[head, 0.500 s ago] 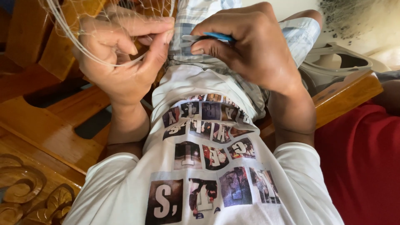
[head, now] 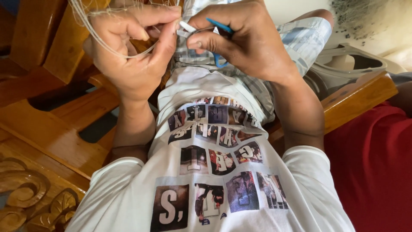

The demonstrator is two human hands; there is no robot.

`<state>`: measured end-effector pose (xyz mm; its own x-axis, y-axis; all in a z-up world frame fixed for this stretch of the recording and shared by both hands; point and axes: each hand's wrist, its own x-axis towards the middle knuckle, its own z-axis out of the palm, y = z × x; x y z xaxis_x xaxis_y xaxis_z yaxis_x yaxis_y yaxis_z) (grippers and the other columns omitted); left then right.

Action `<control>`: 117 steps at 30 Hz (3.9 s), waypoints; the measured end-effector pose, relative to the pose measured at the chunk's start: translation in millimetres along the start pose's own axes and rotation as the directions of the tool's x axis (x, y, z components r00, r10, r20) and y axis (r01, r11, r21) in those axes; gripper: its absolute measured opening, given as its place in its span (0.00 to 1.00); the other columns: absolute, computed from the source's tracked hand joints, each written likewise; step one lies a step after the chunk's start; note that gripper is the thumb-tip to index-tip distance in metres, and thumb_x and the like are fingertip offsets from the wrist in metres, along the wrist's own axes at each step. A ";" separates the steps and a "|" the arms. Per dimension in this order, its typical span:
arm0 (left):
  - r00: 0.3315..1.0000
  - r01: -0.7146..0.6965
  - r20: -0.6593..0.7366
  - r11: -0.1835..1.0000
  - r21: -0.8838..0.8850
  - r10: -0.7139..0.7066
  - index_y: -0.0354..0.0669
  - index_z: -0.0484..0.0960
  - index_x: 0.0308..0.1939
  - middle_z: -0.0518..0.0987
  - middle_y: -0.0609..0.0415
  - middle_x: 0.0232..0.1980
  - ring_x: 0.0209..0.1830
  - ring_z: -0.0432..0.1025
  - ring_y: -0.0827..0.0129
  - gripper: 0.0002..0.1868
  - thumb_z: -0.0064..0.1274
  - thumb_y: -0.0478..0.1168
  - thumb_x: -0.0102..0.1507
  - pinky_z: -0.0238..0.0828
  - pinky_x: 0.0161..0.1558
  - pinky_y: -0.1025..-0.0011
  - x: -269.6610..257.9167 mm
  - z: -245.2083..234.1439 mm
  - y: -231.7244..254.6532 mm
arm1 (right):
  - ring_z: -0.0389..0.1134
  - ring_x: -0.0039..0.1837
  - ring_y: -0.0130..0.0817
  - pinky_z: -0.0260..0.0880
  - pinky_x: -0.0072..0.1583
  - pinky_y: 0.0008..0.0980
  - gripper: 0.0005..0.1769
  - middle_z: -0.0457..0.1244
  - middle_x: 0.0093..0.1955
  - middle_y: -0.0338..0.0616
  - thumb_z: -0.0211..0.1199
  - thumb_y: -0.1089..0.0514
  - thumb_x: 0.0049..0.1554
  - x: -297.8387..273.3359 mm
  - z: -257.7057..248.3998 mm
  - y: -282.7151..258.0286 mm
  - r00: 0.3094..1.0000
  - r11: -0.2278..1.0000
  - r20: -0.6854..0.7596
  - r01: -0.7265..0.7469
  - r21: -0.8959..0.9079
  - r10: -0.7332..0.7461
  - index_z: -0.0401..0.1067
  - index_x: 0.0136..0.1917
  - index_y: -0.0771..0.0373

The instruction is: The person is using a blue netting needle to repair or weave a fine-mesh fishing net by tying knots and creating new loops.

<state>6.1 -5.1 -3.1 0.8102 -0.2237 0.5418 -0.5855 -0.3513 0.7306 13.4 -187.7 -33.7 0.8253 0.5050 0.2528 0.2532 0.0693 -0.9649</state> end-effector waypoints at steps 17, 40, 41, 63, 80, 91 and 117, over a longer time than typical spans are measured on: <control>0.999 -0.030 -0.021 1.000 0.004 0.030 0.32 0.59 0.31 0.78 0.36 0.36 0.37 0.77 0.55 0.19 0.57 0.19 0.60 0.74 0.42 0.66 -2.5 1.1 -9.9 | 0.64 0.38 0.38 0.62 0.43 0.33 0.13 0.61 0.38 0.52 0.51 0.62 0.67 1.9 3.4 -0.8 0.979 0.970 -0.024 0.196 -0.144 -0.201 0.68 0.50 0.78; 0.992 0.120 -0.005 0.938 -0.325 -0.129 0.37 0.58 0.36 0.75 0.38 0.38 0.40 0.74 0.56 0.16 0.52 0.24 0.64 0.71 0.41 0.68 -26.3 -0.9 -122.6 | 0.64 0.52 0.51 0.67 0.55 0.44 0.16 0.62 0.54 0.61 0.45 0.68 0.65 4.7 -18.4 62.9 0.994 0.954 0.044 0.111 -0.279 -0.103 0.60 0.65 0.74; 0.995 0.096 0.003 0.940 -0.327 -0.100 0.37 0.56 0.34 0.75 0.36 0.39 0.41 0.75 0.55 0.16 0.50 0.24 0.64 0.73 0.43 0.67 -24.0 -0.8 -118.5 | 0.60 0.47 0.45 0.61 0.52 0.43 0.21 0.62 0.49 0.55 0.43 0.53 0.71 -1.2 -24.4 53.5 0.984 0.922 -0.031 0.155 -0.355 -0.177 0.60 0.69 0.70; 0.989 0.141 0.060 0.781 -0.608 -0.133 0.41 0.53 0.35 0.68 0.41 0.36 0.34 0.67 0.62 0.13 0.44 0.29 0.62 0.67 0.35 0.75 -13.1 3.0 -52.9 | 0.62 0.35 0.36 0.62 0.38 0.34 0.06 0.63 0.36 0.48 0.61 0.63 0.60 9.2 17.3 16.8 0.861 0.704 -0.142 0.291 -0.648 -0.487 0.70 0.45 0.70; 0.998 -0.031 0.004 0.502 -0.864 0.069 0.46 0.61 0.40 0.66 0.53 0.50 0.43 0.66 0.68 0.22 0.49 0.19 0.51 0.70 0.39 0.73 -29.0 10.7 -78.2 | 0.57 0.32 0.26 0.55 0.31 0.26 0.06 0.59 0.36 0.39 0.59 0.56 0.59 26.0 42.6 30.4 0.706 0.473 -0.069 0.395 -0.787 -0.704 0.73 0.46 0.59; 0.987 0.118 -0.004 0.751 -0.650 -0.158 0.46 0.55 0.27 0.70 0.45 0.44 0.42 0.69 0.62 0.21 0.53 0.23 0.56 0.70 0.40 0.70 -18.3 2.3 -47.7 | 0.59 0.58 0.18 0.56 0.51 0.28 0.11 0.58 0.55 0.26 0.48 0.58 0.56 20.7 106.2 -9.7 0.567 0.007 0.374 0.557 -0.830 -0.734 0.65 0.50 0.42; 0.984 0.082 0.004 0.426 -0.901 -0.179 0.52 0.61 0.41 0.67 0.50 0.49 0.51 0.67 0.69 0.21 0.56 0.32 0.52 0.68 0.52 0.78 -18.5 22.1 -50.3 | 0.47 0.30 0.19 0.46 0.31 0.18 0.04 0.53 0.36 0.33 0.58 0.59 0.60 16.0 53.2 4.9 0.830 0.813 -0.510 0.127 0.568 0.225 0.66 0.46 0.61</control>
<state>21.1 -3.5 -59.0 0.9022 -0.1611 0.4000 -0.2072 0.6516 0.7297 1.0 -133.5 -38.2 0.9996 -0.0035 0.0284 0.0247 0.6090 -0.7928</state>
